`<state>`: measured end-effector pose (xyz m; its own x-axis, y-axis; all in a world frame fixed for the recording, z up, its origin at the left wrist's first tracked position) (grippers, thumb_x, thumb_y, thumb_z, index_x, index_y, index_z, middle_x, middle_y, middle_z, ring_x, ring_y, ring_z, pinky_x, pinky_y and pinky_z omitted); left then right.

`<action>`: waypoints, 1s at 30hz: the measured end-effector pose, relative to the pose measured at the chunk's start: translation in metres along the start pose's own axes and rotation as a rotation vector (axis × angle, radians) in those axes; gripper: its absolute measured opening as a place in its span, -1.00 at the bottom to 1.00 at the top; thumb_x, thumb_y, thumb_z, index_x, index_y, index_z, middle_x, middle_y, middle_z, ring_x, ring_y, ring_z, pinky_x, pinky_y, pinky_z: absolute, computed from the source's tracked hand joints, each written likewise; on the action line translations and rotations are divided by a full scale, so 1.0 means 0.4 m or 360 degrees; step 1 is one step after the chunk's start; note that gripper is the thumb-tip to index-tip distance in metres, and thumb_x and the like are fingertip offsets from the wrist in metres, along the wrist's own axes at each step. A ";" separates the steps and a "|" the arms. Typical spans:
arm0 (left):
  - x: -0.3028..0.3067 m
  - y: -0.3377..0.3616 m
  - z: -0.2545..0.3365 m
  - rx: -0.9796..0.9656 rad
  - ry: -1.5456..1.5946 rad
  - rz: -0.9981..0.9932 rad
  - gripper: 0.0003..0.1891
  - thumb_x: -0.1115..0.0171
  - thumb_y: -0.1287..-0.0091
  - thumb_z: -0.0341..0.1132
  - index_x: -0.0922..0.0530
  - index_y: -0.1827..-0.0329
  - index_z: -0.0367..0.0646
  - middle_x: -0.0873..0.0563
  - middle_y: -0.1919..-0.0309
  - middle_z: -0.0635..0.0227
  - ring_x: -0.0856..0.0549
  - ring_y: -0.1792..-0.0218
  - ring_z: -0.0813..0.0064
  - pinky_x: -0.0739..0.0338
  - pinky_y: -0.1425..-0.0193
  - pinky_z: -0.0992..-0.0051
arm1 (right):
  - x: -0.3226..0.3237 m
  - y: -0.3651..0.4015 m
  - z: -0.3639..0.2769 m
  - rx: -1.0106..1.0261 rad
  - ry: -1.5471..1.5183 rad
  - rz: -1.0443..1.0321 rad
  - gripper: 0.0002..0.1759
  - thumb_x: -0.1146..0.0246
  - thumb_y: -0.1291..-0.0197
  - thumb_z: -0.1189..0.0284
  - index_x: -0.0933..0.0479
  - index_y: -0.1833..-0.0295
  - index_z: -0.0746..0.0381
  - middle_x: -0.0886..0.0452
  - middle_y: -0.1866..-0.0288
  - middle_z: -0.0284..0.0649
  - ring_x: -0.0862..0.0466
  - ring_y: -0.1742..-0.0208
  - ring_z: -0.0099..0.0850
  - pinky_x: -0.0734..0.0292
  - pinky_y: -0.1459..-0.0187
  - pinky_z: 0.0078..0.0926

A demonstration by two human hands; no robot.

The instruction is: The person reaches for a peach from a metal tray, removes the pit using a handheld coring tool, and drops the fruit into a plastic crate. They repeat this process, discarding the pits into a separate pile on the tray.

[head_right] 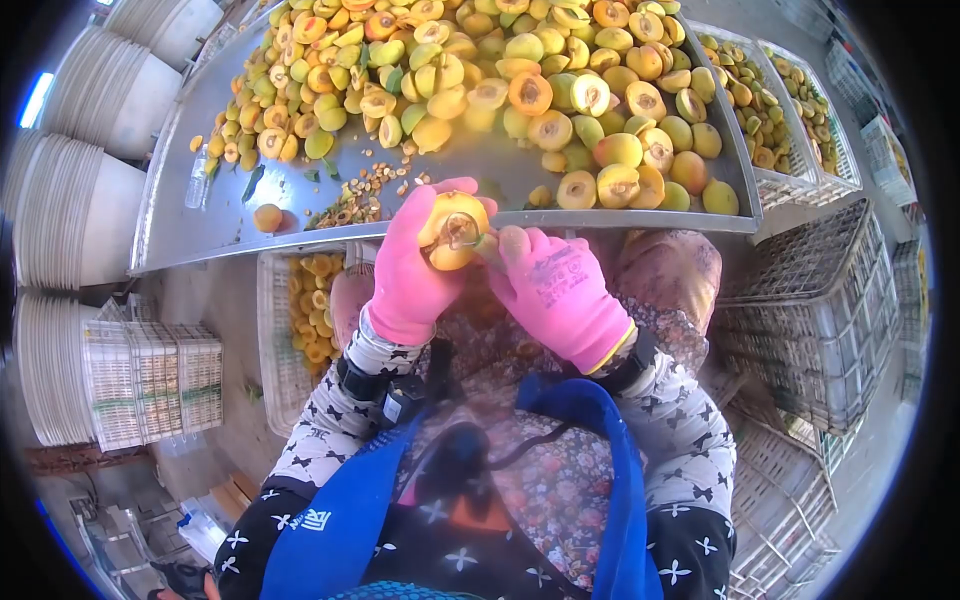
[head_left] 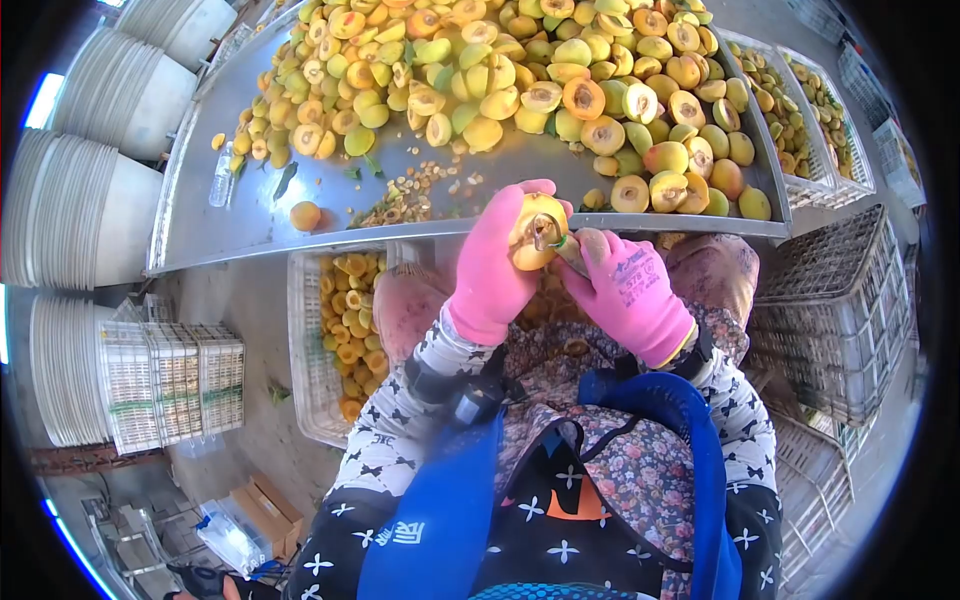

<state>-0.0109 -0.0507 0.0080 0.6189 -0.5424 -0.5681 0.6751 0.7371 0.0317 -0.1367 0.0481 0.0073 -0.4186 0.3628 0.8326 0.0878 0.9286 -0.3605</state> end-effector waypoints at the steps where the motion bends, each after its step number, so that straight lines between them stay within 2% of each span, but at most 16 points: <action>1: 0.009 0.002 -0.016 -0.0086 -0.0212 -0.0005 -0.65 -0.05 -0.56 -0.30 -0.39 -0.29 -0.29 -0.59 -0.16 0.07 -0.67 -0.11 0.31 -0.64 -0.15 0.38 | -0.005 0.004 0.003 0.0013 0.0072 -0.0002 -0.70 -0.36 -0.19 0.36 -0.46 0.04 0.22 -0.63 0.34 -0.10 -0.68 0.35 0.00 -0.55 0.37 -0.11; 2: 0.008 0.003 -0.021 -0.0174 -0.0424 -0.0010 -0.64 -0.05 -0.56 -0.28 -0.39 -0.31 -0.28 -0.58 -0.18 0.04 -0.66 -0.14 0.30 -0.63 -0.18 0.38 | -0.009 0.005 0.005 -0.0009 0.0048 -0.0046 -0.70 -0.35 -0.19 0.36 -0.45 0.06 0.23 -0.63 0.34 -0.08 -0.67 0.34 0.02 -0.55 0.36 -0.09; 5: -0.001 0.007 -0.021 -0.0092 -0.0301 0.0094 -0.63 -0.08 -0.54 -0.29 -0.39 -0.31 -0.29 -0.57 -0.17 0.06 -0.67 -0.11 0.33 -0.64 -0.13 0.40 | -0.017 0.006 -0.004 -0.0034 -0.0170 -0.0135 -0.70 -0.35 -0.19 0.36 -0.42 0.09 0.24 -0.62 0.35 -0.03 -0.67 0.33 0.06 -0.53 0.35 -0.04; 7: -0.011 0.018 -0.006 -0.0539 -0.0831 -0.0051 -0.63 -0.10 -0.53 -0.33 -0.39 -0.31 -0.28 -0.57 -0.16 0.07 -0.69 -0.07 0.32 -0.65 -0.11 0.38 | -0.009 0.002 -0.021 0.0005 -0.0510 -0.0147 -0.69 -0.34 -0.19 0.37 -0.39 0.09 0.25 -0.61 0.35 0.02 -0.66 0.31 0.08 -0.52 0.34 -0.01; 9: -0.004 0.013 -0.002 -0.0402 -0.0734 -0.0022 -0.62 -0.13 -0.50 -0.38 -0.38 -0.32 -0.27 -0.57 -0.15 0.08 -0.70 -0.03 0.31 -0.66 -0.09 0.36 | 0.004 -0.003 -0.034 -0.0081 -0.0605 -0.0194 -0.69 -0.33 -0.19 0.38 -0.38 0.08 0.27 -0.60 0.36 0.05 -0.66 0.30 0.09 -0.52 0.33 0.00; 11: 0.011 -0.004 -0.003 0.0309 -0.0004 0.0190 -0.58 -0.18 -0.45 -0.47 -0.37 -0.34 -0.25 -0.58 -0.13 0.09 -0.71 0.01 0.29 -0.67 -0.07 0.34 | -0.001 0.006 -0.037 -0.0122 -0.0631 -0.0223 -0.69 -0.32 -0.20 0.40 -0.37 0.08 0.28 -0.59 0.38 0.06 -0.66 0.30 0.10 -0.52 0.33 0.00; 13: -0.019 0.003 0.008 -0.0126 -0.0185 0.0173 -0.68 -0.15 -0.51 -0.23 -0.48 -0.18 -0.26 -0.65 0.07 0.14 -0.70 0.13 0.34 -0.65 0.03 0.37 | -0.017 0.016 -0.015 -0.0114 -0.0558 -0.0213 -0.71 -0.30 -0.21 0.41 -0.37 0.08 0.28 -0.59 0.41 0.05 -0.65 0.31 0.12 -0.52 0.34 0.00; 15: -0.019 0.009 -0.001 -0.0303 -0.0343 0.0152 -0.64 -0.15 -0.53 -0.12 -0.52 -0.13 -0.27 -0.69 0.15 0.15 -0.71 0.18 0.34 -0.65 0.07 0.37 | -0.044 0.022 -0.013 -0.0055 -0.0390 -0.0085 -0.72 -0.31 -0.22 0.40 -0.38 0.09 0.27 -0.58 0.44 0.05 -0.64 0.33 0.13 -0.51 0.35 0.00; 18: -0.002 0.002 -0.013 -0.0186 -0.0277 0.0266 -0.60 -0.15 -0.52 -0.10 -0.48 -0.16 -0.28 -0.68 0.12 0.14 -0.71 0.18 0.31 -0.68 0.04 0.34 | -0.057 0.014 -0.022 -0.0141 -0.0462 -0.0220 -0.72 -0.29 -0.22 0.36 -0.40 0.11 0.28 -0.60 0.40 0.05 -0.66 0.33 0.09 -0.54 0.32 -0.01; 20: -0.018 0.005 -0.019 -0.0005 0.0137 0.0502 -0.59 -0.10 -0.55 -0.05 -0.50 -0.09 -0.28 -0.68 0.12 0.14 -0.71 0.19 0.32 -0.69 0.05 0.34 | -0.066 0.011 -0.031 -0.0243 -0.0618 -0.0302 -0.71 -0.28 -0.21 0.34 -0.40 0.12 0.28 -0.62 0.38 0.04 -0.67 0.33 0.06 -0.55 0.30 -0.02; 22: -0.022 0.005 -0.025 -0.0071 0.0143 0.0563 -0.61 -0.09 -0.55 -0.05 -0.50 -0.08 -0.27 -0.68 0.12 0.14 -0.71 0.15 0.30 -0.68 0.03 0.33 | -0.072 0.011 -0.044 -0.0313 -0.0779 -0.0270 -0.71 -0.29 -0.20 0.34 -0.40 0.12 0.28 -0.62 0.40 0.02 -0.67 0.34 0.06 -0.56 0.30 -0.02; 25: -0.032 0.004 -0.031 -0.0222 0.0030 0.0683 -0.60 -0.11 -0.54 -0.04 -0.51 -0.07 -0.26 -0.68 0.12 0.12 -0.71 0.14 0.27 -0.68 0.01 0.30 | -0.081 0.007 -0.052 -0.0474 -0.0546 -0.0384 -0.72 -0.29 -0.20 0.35 -0.40 0.13 0.26 -0.62 0.40 0.00 -0.67 0.36 0.03 -0.56 0.30 -0.04; 26: -0.035 0.004 -0.034 -0.0276 -0.0022 0.0729 -0.60 -0.11 -0.53 -0.04 -0.51 -0.08 -0.26 -0.68 0.12 0.12 -0.71 0.13 0.26 -0.68 0.00 0.28 | -0.089 0.012 -0.043 -0.0367 -0.0500 -0.0315 -0.72 -0.29 -0.19 0.35 -0.39 0.12 0.26 -0.63 0.39 0.01 -0.67 0.35 0.03 -0.56 0.31 -0.05; 28: -0.001 0.007 -0.031 -0.0295 -0.0424 0.0436 -0.59 -0.07 -0.55 -0.04 -0.51 -0.11 -0.26 -0.68 0.09 0.11 -0.70 0.08 0.24 -0.66 -0.05 0.25 | -0.117 0.018 -0.012 -0.0148 -0.0410 -0.0171 -0.71 -0.28 -0.18 0.35 -0.39 0.11 0.27 -0.63 0.39 0.02 -0.69 0.35 0.01 -0.56 0.31 -0.06; 29: 0.009 0.011 -0.027 -0.0243 -0.0375 0.0363 -0.59 -0.04 -0.56 -0.05 -0.50 -0.14 -0.26 -0.68 0.07 0.10 -0.70 0.06 0.23 -0.65 -0.08 0.24 | -0.093 0.009 -0.008 -0.0095 -0.0484 -0.0164 -0.73 -0.31 -0.18 0.36 -0.40 0.15 0.25 -0.63 0.38 0.00 -0.71 0.31 -0.05 -0.56 0.31 -0.11; 30: 0.018 0.015 -0.022 -0.0189 -0.0328 0.0292 -0.58 -0.02 -0.57 -0.05 -0.50 -0.16 -0.27 -0.68 0.05 0.09 -0.69 0.03 0.22 -0.64 -0.11 0.23 | -0.081 0.010 -0.004 -0.0233 -0.0732 -0.0301 -0.73 -0.31 -0.20 0.37 -0.42 0.11 0.26 -0.62 0.38 -0.03 -0.68 0.34 -0.10 -0.55 0.31 -0.17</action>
<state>-0.0060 -0.0466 -0.0033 0.8028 -0.4576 -0.3823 0.5005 0.8656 0.0150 -0.1214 0.0403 -0.0204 -0.7906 0.1464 0.5946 0.0840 0.9877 -0.1316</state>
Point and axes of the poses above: each hand's wrist, its own y-axis away from the middle knuckle, its own x-axis out of the back of the hand, z = x × y, the point moved 3 cm from there along -y, towards the middle knuckle
